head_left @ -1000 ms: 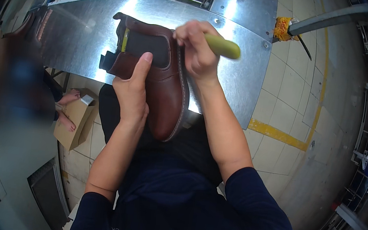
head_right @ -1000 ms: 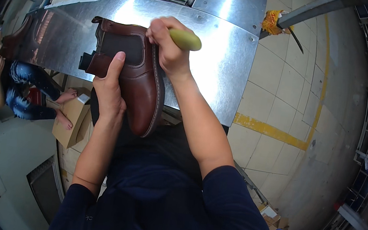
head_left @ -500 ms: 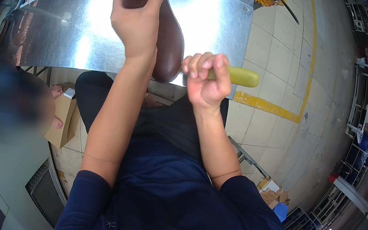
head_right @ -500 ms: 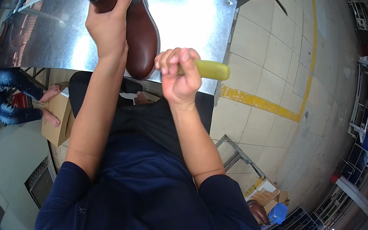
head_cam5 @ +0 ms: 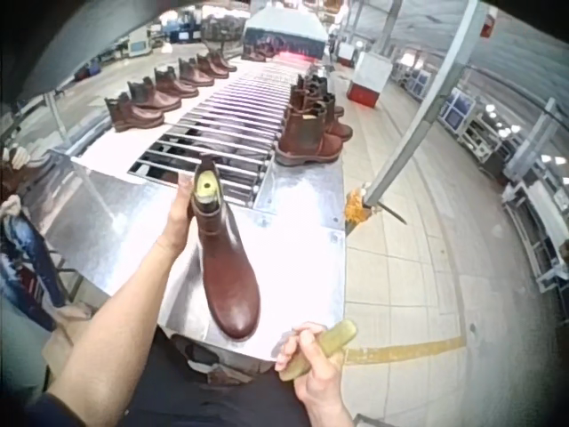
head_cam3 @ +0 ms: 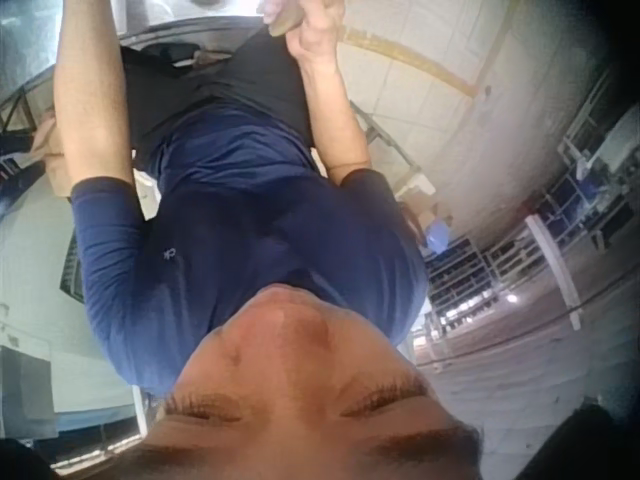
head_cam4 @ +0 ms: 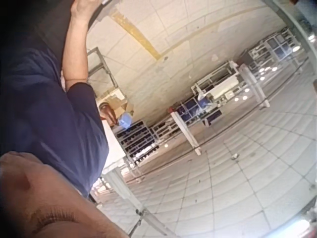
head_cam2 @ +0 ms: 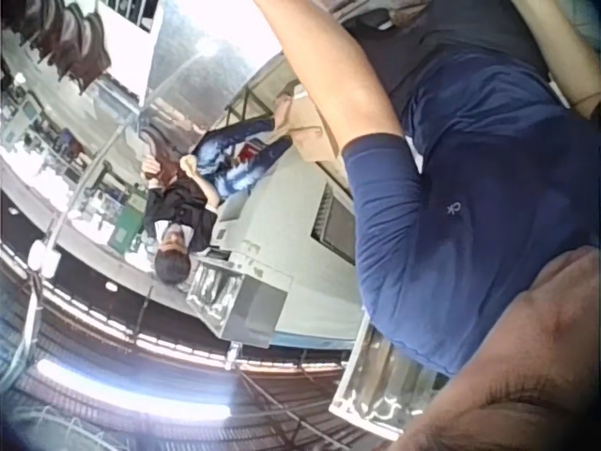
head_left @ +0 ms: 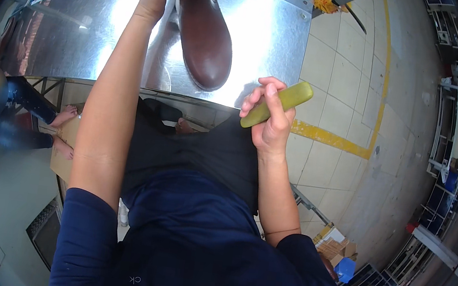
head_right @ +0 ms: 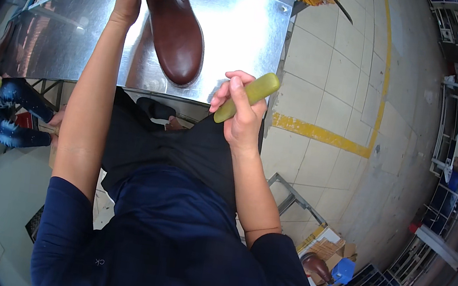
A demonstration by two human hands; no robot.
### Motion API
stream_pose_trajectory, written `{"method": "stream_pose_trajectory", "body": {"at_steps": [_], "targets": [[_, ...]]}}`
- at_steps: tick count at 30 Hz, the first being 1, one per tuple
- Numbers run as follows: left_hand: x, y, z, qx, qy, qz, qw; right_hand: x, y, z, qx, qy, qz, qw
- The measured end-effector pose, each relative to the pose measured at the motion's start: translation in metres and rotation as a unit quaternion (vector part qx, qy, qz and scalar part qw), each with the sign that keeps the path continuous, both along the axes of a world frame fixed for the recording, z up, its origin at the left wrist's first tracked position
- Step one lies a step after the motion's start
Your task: Rubbing and polishing finished leather boots using a handheld tool on a conveyor line.
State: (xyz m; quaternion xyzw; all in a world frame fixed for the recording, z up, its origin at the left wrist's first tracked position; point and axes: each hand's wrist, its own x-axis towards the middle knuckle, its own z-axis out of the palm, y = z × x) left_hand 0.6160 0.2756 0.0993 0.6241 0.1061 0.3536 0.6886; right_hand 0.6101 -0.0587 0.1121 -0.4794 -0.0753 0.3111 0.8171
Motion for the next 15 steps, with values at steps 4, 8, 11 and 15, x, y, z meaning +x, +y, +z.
{"method": "stream_pose_trajectory", "body": {"at_steps": [4, 8, 11, 15], "targets": [[-0.03, 0.01, -0.004, 0.067, 0.044, 0.104, 0.991, 0.013, 0.008, -0.004, -0.038, -0.012, -0.051, 0.998], [-0.141, -0.004, 0.009, 0.163, 0.134, 0.142, 0.967, 0.044, 0.031, -0.002, -0.044, -0.046, -0.114, 0.991], [-0.222, -0.043, 0.018, 0.263, 0.277, 0.26, 0.887, 0.073, 0.058, 0.0, -0.064, -0.061, -0.084, 0.993], [-0.243, -0.097, 0.015, 0.212, 0.237, 0.3, 0.899, 0.101, 0.118, -0.006, -0.127, -0.141, 0.022, 0.982]]}}
